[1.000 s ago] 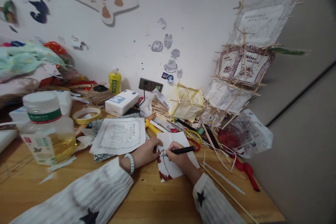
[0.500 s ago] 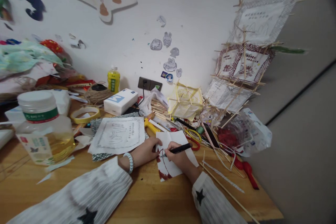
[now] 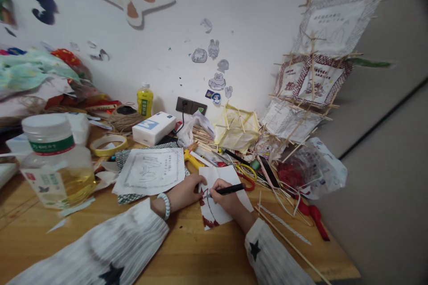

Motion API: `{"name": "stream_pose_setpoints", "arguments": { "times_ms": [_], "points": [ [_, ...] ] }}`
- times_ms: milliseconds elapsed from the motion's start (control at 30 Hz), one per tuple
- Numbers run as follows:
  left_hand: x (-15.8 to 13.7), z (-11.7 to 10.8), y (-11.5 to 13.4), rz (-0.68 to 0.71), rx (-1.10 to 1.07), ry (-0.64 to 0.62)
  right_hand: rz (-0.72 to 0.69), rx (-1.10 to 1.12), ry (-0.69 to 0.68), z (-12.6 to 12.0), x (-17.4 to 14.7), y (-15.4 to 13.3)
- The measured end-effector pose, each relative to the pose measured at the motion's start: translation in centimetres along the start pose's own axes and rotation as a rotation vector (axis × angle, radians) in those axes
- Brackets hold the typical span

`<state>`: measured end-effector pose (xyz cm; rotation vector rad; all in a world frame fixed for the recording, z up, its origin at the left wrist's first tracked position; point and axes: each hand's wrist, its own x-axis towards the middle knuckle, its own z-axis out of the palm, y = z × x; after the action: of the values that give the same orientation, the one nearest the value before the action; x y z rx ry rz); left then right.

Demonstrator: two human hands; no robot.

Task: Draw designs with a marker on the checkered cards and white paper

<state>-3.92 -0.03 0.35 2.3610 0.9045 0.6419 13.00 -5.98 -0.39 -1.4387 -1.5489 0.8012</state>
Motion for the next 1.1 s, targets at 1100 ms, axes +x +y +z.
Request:
{"name": "stream_pose_setpoints", "arguments": {
  "times_ms": [1100],
  "points": [
    [0.0, -0.2, 0.2, -0.007, 0.003, -0.016, -0.032, -0.005, -0.033, -0.1, -0.4, -1.1]
  ]
}}
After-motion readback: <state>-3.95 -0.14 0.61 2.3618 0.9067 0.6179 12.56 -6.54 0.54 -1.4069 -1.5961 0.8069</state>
